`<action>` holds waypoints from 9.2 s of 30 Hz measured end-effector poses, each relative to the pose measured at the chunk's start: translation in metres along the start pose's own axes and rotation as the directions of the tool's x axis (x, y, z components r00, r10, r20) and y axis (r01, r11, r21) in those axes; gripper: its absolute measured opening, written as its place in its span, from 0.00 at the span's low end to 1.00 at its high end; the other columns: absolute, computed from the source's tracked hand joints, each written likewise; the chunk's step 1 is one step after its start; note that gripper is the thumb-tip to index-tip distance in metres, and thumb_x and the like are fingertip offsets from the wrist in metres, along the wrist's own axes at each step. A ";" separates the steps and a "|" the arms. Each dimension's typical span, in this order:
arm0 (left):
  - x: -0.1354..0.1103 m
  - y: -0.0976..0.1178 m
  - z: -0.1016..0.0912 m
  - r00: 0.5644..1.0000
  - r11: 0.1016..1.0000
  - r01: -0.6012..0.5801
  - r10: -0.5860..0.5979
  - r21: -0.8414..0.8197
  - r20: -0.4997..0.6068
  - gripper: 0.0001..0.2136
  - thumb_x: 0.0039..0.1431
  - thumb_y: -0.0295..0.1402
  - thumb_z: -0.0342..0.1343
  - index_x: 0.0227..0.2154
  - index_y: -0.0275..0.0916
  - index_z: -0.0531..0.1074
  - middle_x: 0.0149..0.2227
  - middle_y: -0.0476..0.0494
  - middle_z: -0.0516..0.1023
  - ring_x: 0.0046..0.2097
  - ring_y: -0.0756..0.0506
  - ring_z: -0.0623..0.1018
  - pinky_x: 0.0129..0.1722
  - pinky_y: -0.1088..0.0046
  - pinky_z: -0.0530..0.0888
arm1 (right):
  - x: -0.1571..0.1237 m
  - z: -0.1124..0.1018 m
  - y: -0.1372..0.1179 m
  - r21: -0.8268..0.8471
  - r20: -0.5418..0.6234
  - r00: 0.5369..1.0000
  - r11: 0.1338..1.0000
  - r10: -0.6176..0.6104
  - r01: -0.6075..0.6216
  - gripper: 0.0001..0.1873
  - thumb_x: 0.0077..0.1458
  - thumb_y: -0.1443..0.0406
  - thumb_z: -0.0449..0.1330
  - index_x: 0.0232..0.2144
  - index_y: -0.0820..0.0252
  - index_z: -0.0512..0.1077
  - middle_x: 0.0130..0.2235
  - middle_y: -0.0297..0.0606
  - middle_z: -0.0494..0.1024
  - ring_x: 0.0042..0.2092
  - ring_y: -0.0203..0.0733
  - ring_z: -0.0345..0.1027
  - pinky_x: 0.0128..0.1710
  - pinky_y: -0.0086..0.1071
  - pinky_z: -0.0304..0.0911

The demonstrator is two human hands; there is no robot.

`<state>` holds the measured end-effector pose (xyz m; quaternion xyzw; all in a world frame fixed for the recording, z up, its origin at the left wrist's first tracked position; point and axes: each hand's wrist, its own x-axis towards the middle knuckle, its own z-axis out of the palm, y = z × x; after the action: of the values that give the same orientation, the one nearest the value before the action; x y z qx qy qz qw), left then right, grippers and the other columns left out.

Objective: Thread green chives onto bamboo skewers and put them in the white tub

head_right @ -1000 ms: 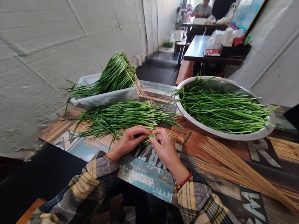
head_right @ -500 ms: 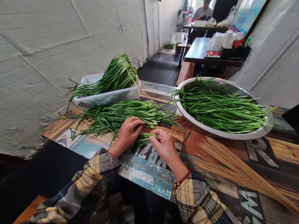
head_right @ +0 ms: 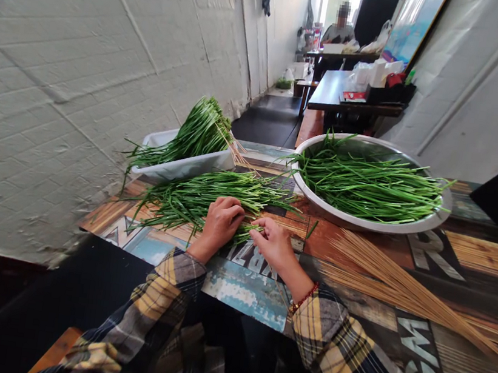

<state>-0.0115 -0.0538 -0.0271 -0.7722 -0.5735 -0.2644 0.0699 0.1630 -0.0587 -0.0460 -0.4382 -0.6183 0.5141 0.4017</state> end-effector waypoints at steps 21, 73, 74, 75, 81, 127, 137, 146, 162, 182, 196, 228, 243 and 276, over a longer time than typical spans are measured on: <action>-0.002 0.011 0.004 0.990 0.913 0.103 -0.132 -0.396 -0.047 0.03 0.55 0.26 0.57 0.29 0.40 0.74 0.33 0.46 0.76 0.40 0.45 0.72 0.41 0.67 0.67 | 0.001 -0.002 -0.001 0.032 -0.011 1.000 0.999 -0.029 0.029 0.14 0.52 0.60 0.59 0.40 0.61 0.72 0.21 0.29 0.72 0.18 0.32 0.63 0.18 0.26 0.59; -0.002 0.014 0.001 0.997 0.865 -0.020 -0.021 -0.501 -0.076 0.04 0.54 0.25 0.60 0.27 0.40 0.74 0.31 0.47 0.78 0.37 0.45 0.72 0.41 0.66 0.67 | -0.001 -0.001 -0.001 0.014 -0.076 0.995 0.998 -0.060 0.061 0.18 0.53 0.65 0.57 0.48 0.60 0.68 0.21 0.27 0.69 0.18 0.32 0.61 0.18 0.26 0.57; -0.002 0.014 0.001 0.997 0.861 -0.019 -0.019 -0.508 -0.068 0.04 0.54 0.26 0.60 0.27 0.40 0.74 0.31 0.47 0.78 0.37 0.45 0.73 0.41 0.65 0.67 | 0.000 -0.001 0.000 0.012 -0.074 0.995 0.998 -0.063 0.064 0.17 0.53 0.64 0.57 0.46 0.60 0.68 0.21 0.27 0.69 0.18 0.32 0.61 0.18 0.26 0.57; -0.002 0.014 0.001 0.998 0.856 -0.018 -0.015 -0.517 -0.060 0.04 0.55 0.26 0.59 0.27 0.40 0.74 0.31 0.47 0.79 0.37 0.45 0.73 0.41 0.65 0.67 | 0.000 -0.001 0.001 0.014 -0.073 0.995 0.998 -0.067 0.068 0.15 0.54 0.64 0.57 0.45 0.60 0.68 0.21 0.27 0.69 0.18 0.32 0.61 0.18 0.26 0.58; -0.002 0.015 -0.002 0.998 0.818 -0.036 0.059 -0.575 0.022 0.06 0.57 0.24 0.55 0.29 0.40 0.75 0.34 0.46 0.78 0.39 0.45 0.73 0.42 0.66 0.68 | 0.001 -0.001 0.001 0.059 -0.095 0.993 0.996 -0.064 0.070 0.09 0.54 0.62 0.57 0.37 0.58 0.64 0.21 0.26 0.68 0.19 0.32 0.63 0.17 0.24 0.56; -0.003 0.014 0.000 0.989 0.790 0.103 -0.145 -0.605 -0.020 0.04 0.57 0.28 0.56 0.29 0.38 0.75 0.29 0.46 0.76 0.34 0.47 0.75 0.36 0.71 0.70 | 0.000 -0.003 -0.005 0.032 -0.060 0.996 0.997 -0.069 0.071 0.15 0.54 0.60 0.58 0.42 0.63 0.74 0.20 0.29 0.70 0.19 0.32 0.62 0.19 0.26 0.58; -0.003 0.014 -0.002 0.986 0.753 0.129 -0.164 -0.645 0.006 0.04 0.57 0.29 0.55 0.29 0.39 0.75 0.30 0.47 0.76 0.34 0.48 0.75 0.36 0.72 0.71 | -0.001 -0.003 -0.008 0.000 -0.075 0.995 0.998 -0.060 0.060 0.15 0.53 0.60 0.58 0.40 0.62 0.76 0.21 0.31 0.71 0.21 0.34 0.65 0.19 0.27 0.59; -0.003 0.013 -0.001 0.992 0.743 0.101 -0.129 -0.662 0.006 0.04 0.58 0.28 0.56 0.30 0.39 0.76 0.30 0.46 0.76 0.35 0.47 0.75 0.36 0.71 0.71 | -0.001 -0.003 -0.007 0.013 -0.072 0.996 0.999 -0.048 0.049 0.14 0.53 0.61 0.58 0.40 0.63 0.75 0.21 0.30 0.70 0.20 0.34 0.63 0.19 0.27 0.56; -0.004 0.010 0.003 0.983 0.664 0.169 -0.165 -0.729 0.077 0.04 0.57 0.29 0.56 0.30 0.37 0.76 0.31 0.46 0.76 0.36 0.47 0.75 0.38 0.72 0.70 | 0.001 -0.002 0.002 0.114 -0.027 0.995 0.989 -0.095 0.097 0.17 0.55 0.61 0.59 0.47 0.60 0.67 0.22 0.27 0.69 0.20 0.31 0.62 0.18 0.25 0.58; -0.002 0.012 0.002 0.984 0.765 0.132 -0.025 -0.630 0.176 0.10 0.63 0.33 0.49 0.39 0.38 0.75 0.40 0.41 0.78 0.43 0.44 0.76 0.45 0.69 0.70 | 0.005 -0.006 -0.003 0.132 -0.046 0.991 0.983 -0.123 0.128 0.19 0.58 0.55 0.55 0.47 0.61 0.66 0.25 0.30 0.73 0.21 0.32 0.65 0.22 0.27 0.62; -0.001 0.002 0.003 0.972 0.778 0.235 -0.170 -0.583 0.164 0.15 0.63 0.40 0.48 0.27 0.35 0.70 0.27 0.48 0.71 0.31 0.49 0.69 0.33 0.75 0.65 | 0.001 -0.011 -0.007 -0.286 0.039 0.986 0.943 -0.164 0.168 0.14 0.60 0.60 0.53 0.33 0.61 0.75 0.17 0.30 0.70 0.21 0.36 0.65 0.26 0.29 0.59; -0.002 0.018 -0.003 0.961 0.751 0.190 -0.010 -0.633 0.277 0.20 0.64 0.45 0.45 0.19 0.37 0.59 0.22 0.53 0.58 0.27 0.52 0.60 0.28 0.75 0.59 | -0.007 -0.001 -0.006 -0.453 -0.010 0.953 0.851 -0.304 0.266 0.14 0.61 0.64 0.51 0.24 0.57 0.70 0.25 0.36 0.74 0.29 0.40 0.68 0.31 0.31 0.57; -0.011 0.018 0.004 0.975 0.849 0.087 0.034 -0.522 0.217 0.13 0.64 0.37 0.49 0.28 0.36 0.72 0.28 0.46 0.74 0.31 0.48 0.71 0.33 0.74 0.66 | -0.002 -0.004 -0.002 -0.022 -0.075 0.997 0.999 -0.028 0.026 0.19 0.58 0.48 0.53 0.31 0.58 0.67 0.21 0.30 0.72 0.19 0.34 0.65 0.19 0.27 0.58; 0.049 -0.022 -0.013 0.996 0.997 -0.072 0.071 -0.021 -0.048 0.08 0.62 0.30 0.51 0.37 0.39 0.75 0.40 0.41 0.76 0.43 0.42 0.70 0.41 0.64 0.64 | 0.009 -0.003 -0.013 0.267 -0.110 0.974 0.950 0.196 -0.161 0.19 0.49 0.50 0.62 0.30 0.61 0.68 0.21 0.31 0.73 0.22 0.36 0.70 0.19 0.26 0.60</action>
<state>-0.0264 -0.0105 0.0032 -0.7866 -0.5406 -0.2865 0.0838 0.1619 -0.0508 -0.0320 -0.4706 -0.4759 0.5930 0.4477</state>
